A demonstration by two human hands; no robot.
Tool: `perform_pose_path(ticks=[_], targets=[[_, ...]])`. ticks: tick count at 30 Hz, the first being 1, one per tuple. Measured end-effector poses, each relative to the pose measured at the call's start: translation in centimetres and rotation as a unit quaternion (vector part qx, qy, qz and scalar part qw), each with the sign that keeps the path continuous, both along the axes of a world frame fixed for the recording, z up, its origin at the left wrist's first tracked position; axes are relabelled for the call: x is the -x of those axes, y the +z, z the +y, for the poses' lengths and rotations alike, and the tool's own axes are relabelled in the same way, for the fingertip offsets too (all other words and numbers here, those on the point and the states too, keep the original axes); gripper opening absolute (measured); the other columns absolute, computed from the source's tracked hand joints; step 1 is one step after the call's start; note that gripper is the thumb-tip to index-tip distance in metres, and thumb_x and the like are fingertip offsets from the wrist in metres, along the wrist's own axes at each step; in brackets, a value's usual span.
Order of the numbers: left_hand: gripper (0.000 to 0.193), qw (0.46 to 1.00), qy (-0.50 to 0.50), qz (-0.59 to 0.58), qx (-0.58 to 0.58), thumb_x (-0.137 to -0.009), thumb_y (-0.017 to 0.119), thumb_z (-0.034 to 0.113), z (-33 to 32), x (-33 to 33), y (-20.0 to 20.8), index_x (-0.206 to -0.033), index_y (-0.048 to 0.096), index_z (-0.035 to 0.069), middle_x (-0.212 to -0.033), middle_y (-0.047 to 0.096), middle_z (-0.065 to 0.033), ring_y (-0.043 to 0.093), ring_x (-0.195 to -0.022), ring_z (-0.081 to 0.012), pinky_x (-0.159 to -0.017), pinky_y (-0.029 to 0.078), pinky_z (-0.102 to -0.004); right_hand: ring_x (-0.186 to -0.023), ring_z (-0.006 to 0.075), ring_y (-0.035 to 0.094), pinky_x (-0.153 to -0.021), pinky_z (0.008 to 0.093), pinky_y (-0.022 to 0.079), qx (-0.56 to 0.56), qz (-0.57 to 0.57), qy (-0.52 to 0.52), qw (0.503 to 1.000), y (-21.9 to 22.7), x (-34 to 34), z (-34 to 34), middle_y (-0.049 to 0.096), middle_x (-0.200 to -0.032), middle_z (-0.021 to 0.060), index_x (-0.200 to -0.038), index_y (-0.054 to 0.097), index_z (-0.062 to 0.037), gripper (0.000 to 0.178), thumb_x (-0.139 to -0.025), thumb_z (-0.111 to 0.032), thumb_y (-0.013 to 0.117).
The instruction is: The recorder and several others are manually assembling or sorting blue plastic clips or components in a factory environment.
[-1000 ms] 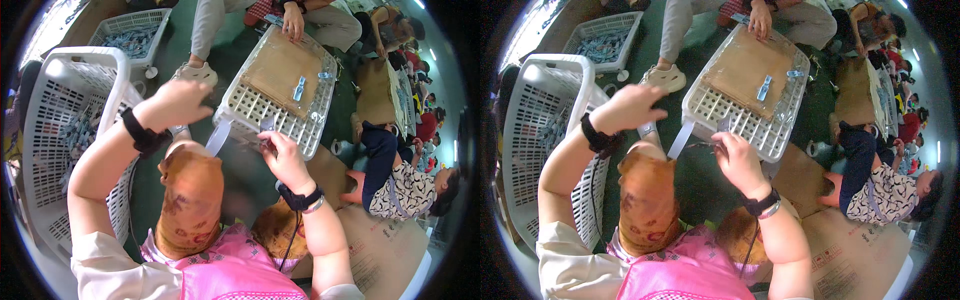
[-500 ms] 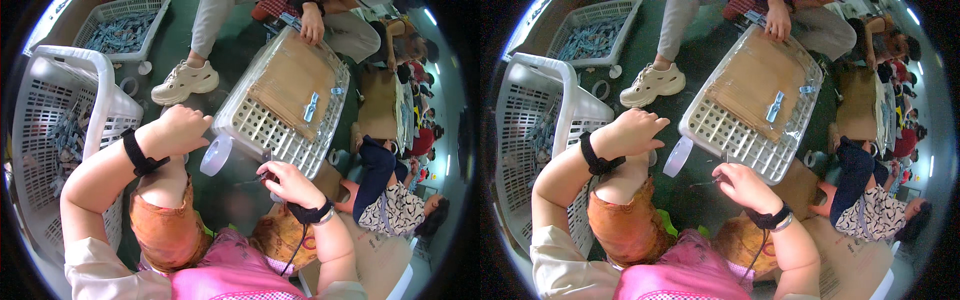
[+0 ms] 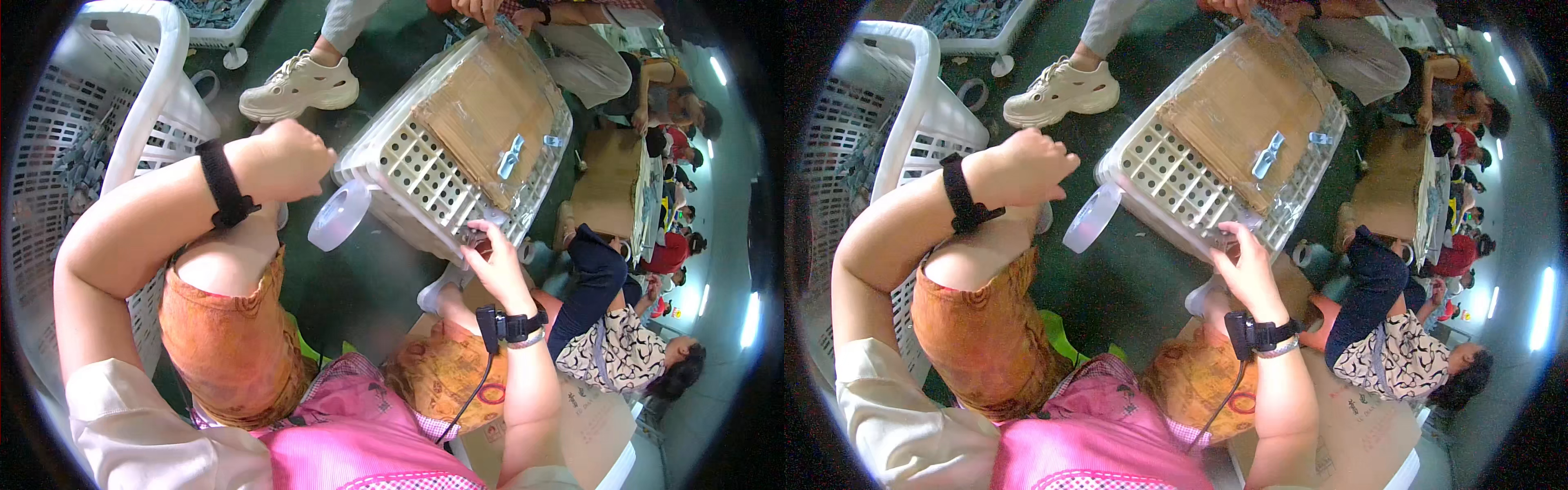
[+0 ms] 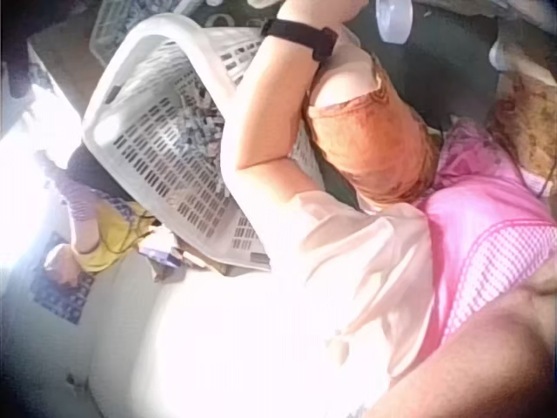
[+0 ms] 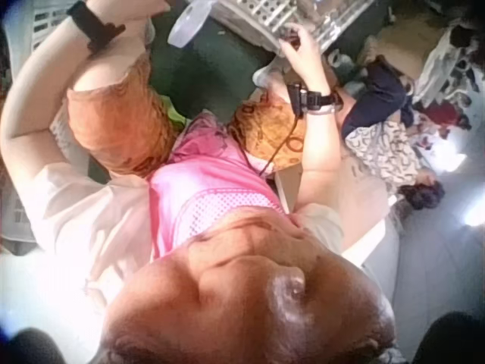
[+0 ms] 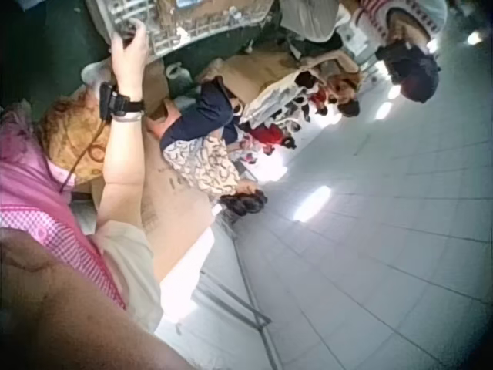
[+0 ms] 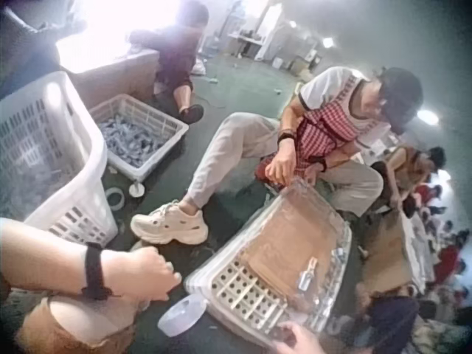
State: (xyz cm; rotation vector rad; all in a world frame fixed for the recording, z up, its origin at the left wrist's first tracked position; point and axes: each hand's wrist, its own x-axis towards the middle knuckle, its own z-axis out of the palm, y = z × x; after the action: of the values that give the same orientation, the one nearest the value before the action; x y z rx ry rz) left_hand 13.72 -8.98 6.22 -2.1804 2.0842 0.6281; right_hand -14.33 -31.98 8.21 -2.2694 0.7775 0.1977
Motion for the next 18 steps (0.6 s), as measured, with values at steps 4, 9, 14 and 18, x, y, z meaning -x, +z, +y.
perform_pose_path(ticks=[4,9,14,18], targets=[[0.036,0.999,-0.011,0.034,-0.015,-0.077,0.069,0.034,-0.4,1.0,-0.1,-0.093,0.059,0.002,-0.074,0.064,-0.0101,0.066,-0.073,-0.0288,-0.065,0.051,-0.0378,-0.074,0.0191,0.06,-0.069,0.031,0.049,0.013,0.025,0.023,0.999,-0.6,0.4,0.1,0.061,-0.09,0.0119,-0.108,0.058,-0.0039,0.034,-0.074,-0.006,0.063],[0.035,0.998,-0.006,-0.031,0.051,-0.076,0.07,0.033,0.3,0.4,-1.1,-0.089,0.058,0.003,-0.076,0.065,-0.0093,0.065,-0.073,-0.0281,-0.064,0.051,-0.0368,-0.079,0.0209,0.062,-0.072,0.0315,0.049,0.024,0.019,0.035,0.999,-1.1,0.0,0.0,0.063,-0.089,0.0127,-0.104,0.058,-0.003,0.03,-0.074,-0.005,0.062],[0.036,0.999,-0.03,0.004,-0.023,-0.075,0.07,0.032,0.0,0.9,-0.2,-0.089,0.057,0.002,-0.077,0.064,-0.0104,0.065,-0.073,-0.0274,-0.063,0.05,-0.0374,-0.078,0.0206,0.062,-0.072,0.0312,0.049,0.011,0.012,0.02,1.0,-1.1,0.0,0.1,0.064,-0.087,0.0124,-0.101,0.059,-0.0019,0.027,-0.075,-0.005,0.063],[0.036,1.0,-0.023,0.0,0.004,-0.075,0.071,0.033,0.4,0.9,-0.7,-0.088,0.057,0.002,-0.075,0.063,-0.0102,0.065,-0.073,-0.0275,-0.063,0.05,-0.0374,-0.074,0.019,0.063,-0.068,0.0305,0.05,0.01,0.019,0.018,1.0,-1.0,-0.2,0.3,0.064,-0.085,0.0117,-0.101,0.058,-0.0017,0.026,-0.076,-0.006,0.063]])
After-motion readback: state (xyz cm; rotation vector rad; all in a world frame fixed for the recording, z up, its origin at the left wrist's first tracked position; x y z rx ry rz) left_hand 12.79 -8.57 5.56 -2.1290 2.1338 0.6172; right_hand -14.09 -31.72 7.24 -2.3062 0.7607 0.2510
